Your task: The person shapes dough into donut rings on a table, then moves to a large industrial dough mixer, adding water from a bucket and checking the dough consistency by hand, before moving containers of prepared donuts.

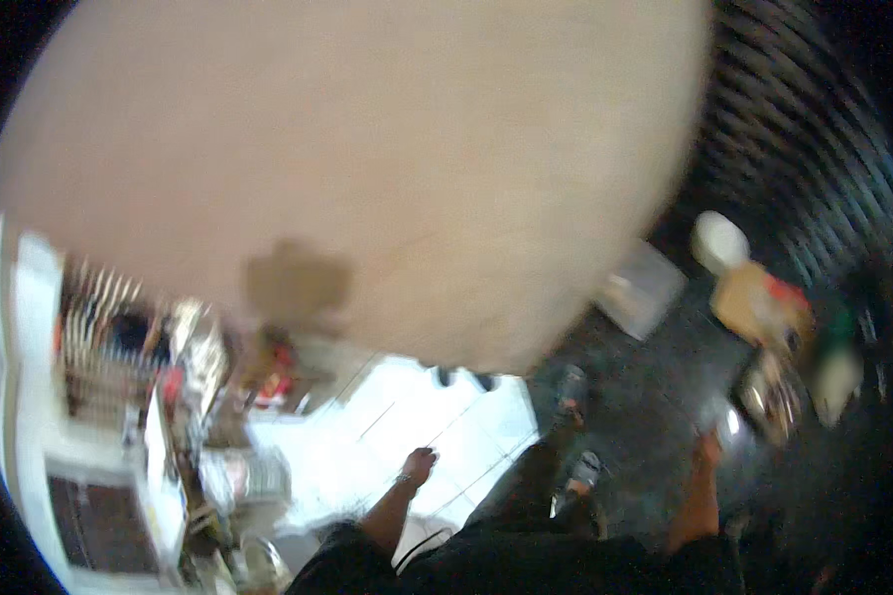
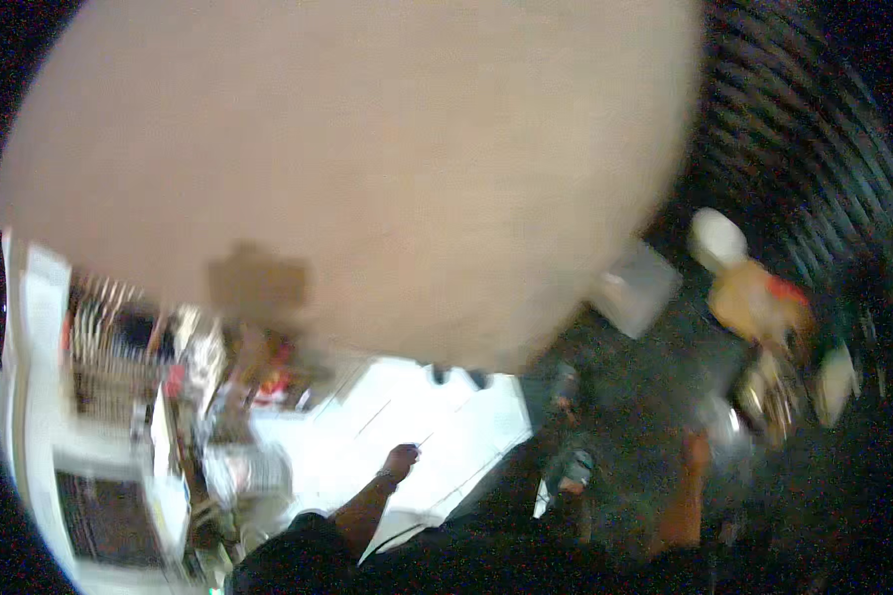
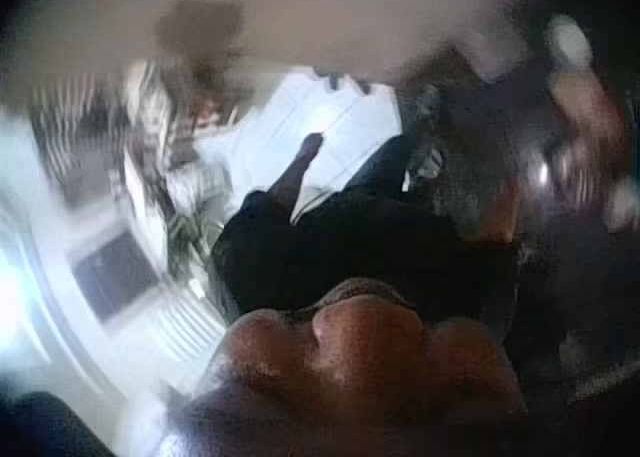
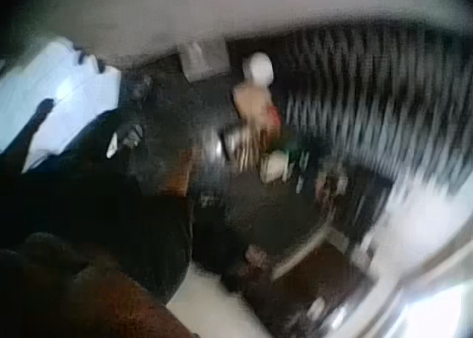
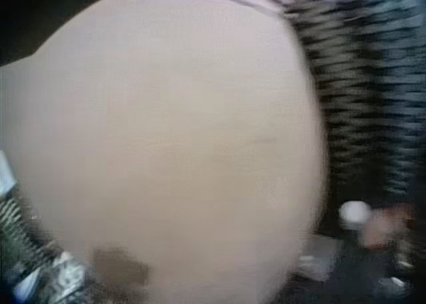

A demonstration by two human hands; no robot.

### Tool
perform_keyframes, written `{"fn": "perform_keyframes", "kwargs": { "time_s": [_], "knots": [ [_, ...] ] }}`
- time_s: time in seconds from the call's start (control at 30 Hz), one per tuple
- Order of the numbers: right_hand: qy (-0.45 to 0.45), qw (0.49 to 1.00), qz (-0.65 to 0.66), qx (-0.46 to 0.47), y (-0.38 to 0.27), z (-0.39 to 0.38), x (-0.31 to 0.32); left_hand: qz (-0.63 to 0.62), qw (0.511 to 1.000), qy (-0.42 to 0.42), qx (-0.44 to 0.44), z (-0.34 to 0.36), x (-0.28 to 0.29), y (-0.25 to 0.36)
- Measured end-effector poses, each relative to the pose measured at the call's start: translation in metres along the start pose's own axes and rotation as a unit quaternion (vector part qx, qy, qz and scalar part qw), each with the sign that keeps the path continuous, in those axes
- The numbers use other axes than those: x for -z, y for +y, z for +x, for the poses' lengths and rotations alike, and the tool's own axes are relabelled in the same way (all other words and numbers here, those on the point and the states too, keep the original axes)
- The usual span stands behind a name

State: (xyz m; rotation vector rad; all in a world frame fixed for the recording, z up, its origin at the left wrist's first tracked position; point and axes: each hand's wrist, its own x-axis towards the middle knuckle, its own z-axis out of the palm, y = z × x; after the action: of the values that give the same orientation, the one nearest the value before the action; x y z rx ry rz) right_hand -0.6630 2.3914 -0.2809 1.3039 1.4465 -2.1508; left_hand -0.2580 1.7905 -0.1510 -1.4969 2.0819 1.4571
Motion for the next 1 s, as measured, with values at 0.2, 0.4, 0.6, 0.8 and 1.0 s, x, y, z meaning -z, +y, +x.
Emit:
{"fn": "perform_keyframes", "kwargs": {
  "time_s": [0.2, 0.4, 0.6, 0.8, 1.0],
  "knots": [
    [-0.147, 0.883, -0.434, -0.106, 0.052, -0.119, -0.028, 0.067, 0.989, 0.031, 0.131, -0.149, 0.01, -0.165],
    [-0.29, 0.537, -0.792, -0.023, 0.232, -0.357, -0.148, 0.02, 0.98, -0.018, 0.199, -0.244, 0.048, -0.316],
    [-0.422, 0.407, -0.809, -0.048, 0.395, -0.44, -0.274, -0.015, 0.977, 0.001, 0.211, -0.297, 0.126, -0.424],
    [-0.483, 0.358, -0.797, 0.063, 0.567, -0.542, -0.442, -0.329, 0.825, 0.35, 0.299, -0.316, 0.238, -0.491],
    [-0.547, 0.293, -0.783, 0.038, 0.767, -0.718, -0.536, -0.37, 0.705, 0.404, 0.451, -0.311, 0.244, -0.551]
  ]
}}
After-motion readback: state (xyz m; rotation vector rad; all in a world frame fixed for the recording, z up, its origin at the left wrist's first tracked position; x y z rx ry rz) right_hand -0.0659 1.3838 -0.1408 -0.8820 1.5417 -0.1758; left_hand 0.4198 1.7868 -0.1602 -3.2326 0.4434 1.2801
